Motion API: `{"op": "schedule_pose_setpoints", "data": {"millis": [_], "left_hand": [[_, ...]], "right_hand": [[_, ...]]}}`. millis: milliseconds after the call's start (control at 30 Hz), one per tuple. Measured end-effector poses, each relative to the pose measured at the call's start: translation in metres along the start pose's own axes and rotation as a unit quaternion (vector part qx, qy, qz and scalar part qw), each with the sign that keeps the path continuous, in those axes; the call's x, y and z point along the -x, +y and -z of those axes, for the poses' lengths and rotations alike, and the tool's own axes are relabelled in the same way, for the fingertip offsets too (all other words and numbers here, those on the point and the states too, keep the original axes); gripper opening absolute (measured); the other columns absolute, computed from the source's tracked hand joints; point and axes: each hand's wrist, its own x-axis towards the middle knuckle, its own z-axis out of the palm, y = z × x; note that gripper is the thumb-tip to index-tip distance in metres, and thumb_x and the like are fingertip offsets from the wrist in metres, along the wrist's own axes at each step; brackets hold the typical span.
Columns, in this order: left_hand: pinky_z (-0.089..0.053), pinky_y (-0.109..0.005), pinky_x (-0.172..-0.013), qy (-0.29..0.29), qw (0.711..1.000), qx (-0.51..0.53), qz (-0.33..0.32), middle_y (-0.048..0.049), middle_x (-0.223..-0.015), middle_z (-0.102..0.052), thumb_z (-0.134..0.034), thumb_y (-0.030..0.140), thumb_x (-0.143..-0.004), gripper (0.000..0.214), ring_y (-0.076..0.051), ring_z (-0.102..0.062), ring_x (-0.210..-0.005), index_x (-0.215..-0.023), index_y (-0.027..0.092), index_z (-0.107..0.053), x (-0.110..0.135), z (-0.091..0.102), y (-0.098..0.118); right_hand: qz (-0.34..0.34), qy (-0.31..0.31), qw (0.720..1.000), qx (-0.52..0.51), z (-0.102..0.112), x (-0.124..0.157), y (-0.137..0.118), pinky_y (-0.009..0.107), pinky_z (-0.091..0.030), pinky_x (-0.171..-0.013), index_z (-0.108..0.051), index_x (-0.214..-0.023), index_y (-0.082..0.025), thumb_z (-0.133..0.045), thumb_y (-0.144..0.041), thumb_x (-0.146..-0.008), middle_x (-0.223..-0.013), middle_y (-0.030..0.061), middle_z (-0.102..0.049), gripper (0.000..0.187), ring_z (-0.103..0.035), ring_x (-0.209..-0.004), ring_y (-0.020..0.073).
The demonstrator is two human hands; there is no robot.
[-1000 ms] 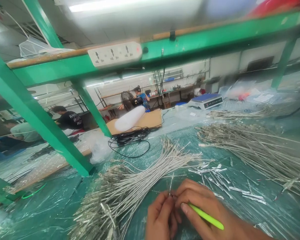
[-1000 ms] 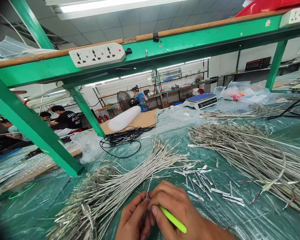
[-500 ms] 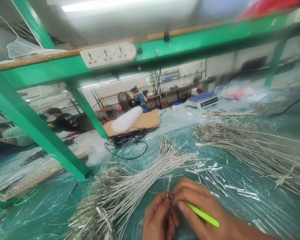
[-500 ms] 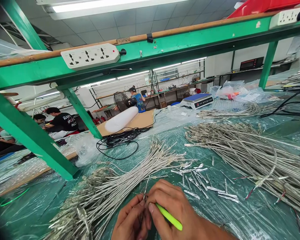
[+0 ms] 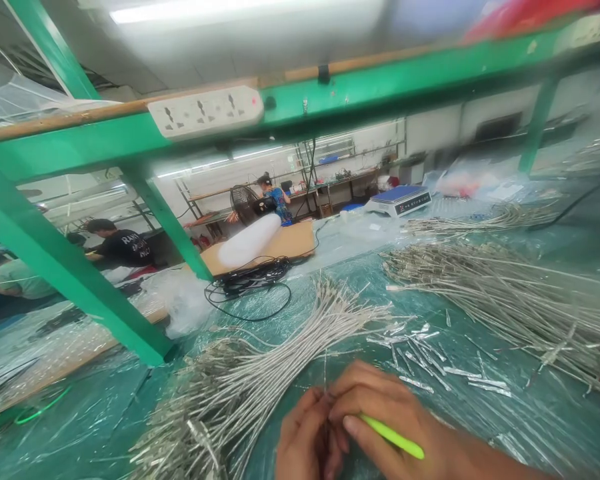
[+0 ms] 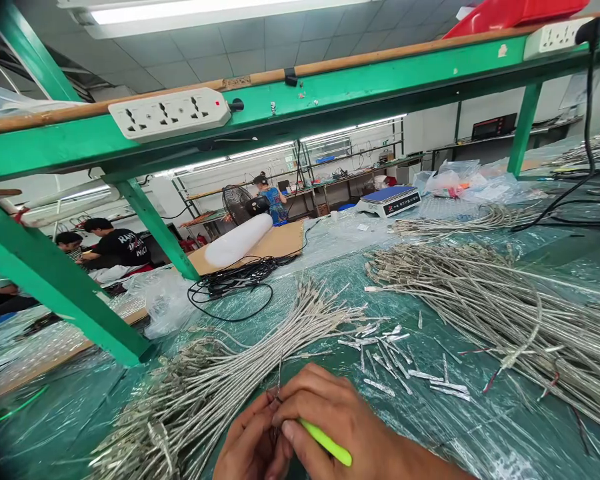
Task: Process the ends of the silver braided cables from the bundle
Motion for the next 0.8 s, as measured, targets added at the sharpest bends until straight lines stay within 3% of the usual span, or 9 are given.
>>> {"op": "schedule_pose_setpoints", "data": {"millis": [267, 800], "left_hand": [[-0.009, -0.018, -0.034, -0.082, 0.994, 0.064, 0.010, 0.0007, -0.042, -0.056, -0.069, 0.035, -0.073, 0.021, -0.001, -0.026, -0.027, -0.079, 0.015, -0.070, -0.006, 0.006, -0.008], [-0.011, -0.018, -0.035, -0.060, 0.997, 0.042, 0.023, 0.0011, -0.040, -0.056, -0.073, 0.037, -0.070, 0.024, -0.003, -0.027, -0.028, -0.074, 0.014, -0.066, -0.005, 0.005, -0.008]], "right_hand": [[-0.017, 0.033, 0.999, 0.010, 0.005, -0.001, -0.003, 0.032, -0.052, -0.067, -0.063, -0.080, -0.014, -0.043, -0.010, -0.088, -0.076, 0.0097, -0.063, 0.022, -0.061, -0.075, 0.0192], [-0.011, 0.039, 0.999, 0.010, 0.005, 0.000, 0.000, 0.034, -0.052, -0.067, -0.063, -0.080, -0.013, -0.044, -0.009, -0.087, -0.077, 0.0106, -0.064, 0.021, -0.060, -0.073, 0.0195]]}}
